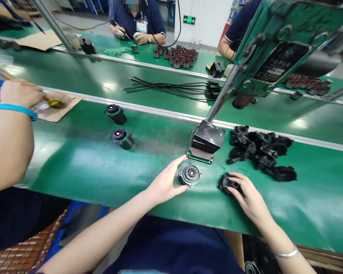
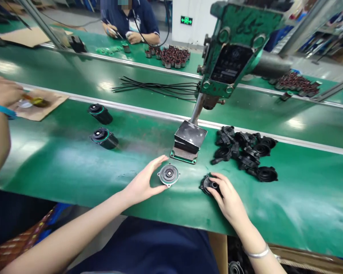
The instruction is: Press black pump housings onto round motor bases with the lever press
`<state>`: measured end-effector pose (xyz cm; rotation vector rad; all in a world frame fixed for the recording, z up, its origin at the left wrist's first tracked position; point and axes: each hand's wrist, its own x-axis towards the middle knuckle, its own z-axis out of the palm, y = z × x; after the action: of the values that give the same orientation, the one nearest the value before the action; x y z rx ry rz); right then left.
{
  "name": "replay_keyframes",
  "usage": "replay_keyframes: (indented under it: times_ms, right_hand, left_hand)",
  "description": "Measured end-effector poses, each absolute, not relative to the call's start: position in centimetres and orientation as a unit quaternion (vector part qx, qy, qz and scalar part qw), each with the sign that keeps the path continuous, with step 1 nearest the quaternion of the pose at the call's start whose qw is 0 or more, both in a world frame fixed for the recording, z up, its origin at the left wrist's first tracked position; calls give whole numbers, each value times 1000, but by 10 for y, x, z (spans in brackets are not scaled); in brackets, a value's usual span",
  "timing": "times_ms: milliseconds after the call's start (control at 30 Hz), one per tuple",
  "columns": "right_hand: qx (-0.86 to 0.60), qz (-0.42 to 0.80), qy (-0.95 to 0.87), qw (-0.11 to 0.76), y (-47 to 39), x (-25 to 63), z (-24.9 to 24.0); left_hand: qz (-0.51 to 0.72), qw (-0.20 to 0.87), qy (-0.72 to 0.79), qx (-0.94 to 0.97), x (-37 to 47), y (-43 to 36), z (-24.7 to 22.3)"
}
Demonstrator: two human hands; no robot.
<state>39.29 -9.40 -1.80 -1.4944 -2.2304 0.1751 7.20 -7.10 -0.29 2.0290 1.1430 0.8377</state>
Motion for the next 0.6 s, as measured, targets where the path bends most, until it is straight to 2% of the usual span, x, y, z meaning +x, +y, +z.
replay_keyframes:
  times_ms: [167, 333, 467, 600]
  right_hand:
    - [-584, 132, -754, 269, -80, 390, -5]
    - [-591, 159, -725, 315, -70, 371, 48]
    - [-516, 115, -796, 294, -69, 335, 72]
    - [-480, 53, -828, 284, -71, 310, 63]
  left_hand:
    - [302, 416, 392, 763, 99, -49, -4]
    - [329, 490, 339, 733, 121, -52, -13]
    - [347, 469, 359, 729, 124, -56, -19]
    - [360, 433, 349, 749, 123, -55, -20]
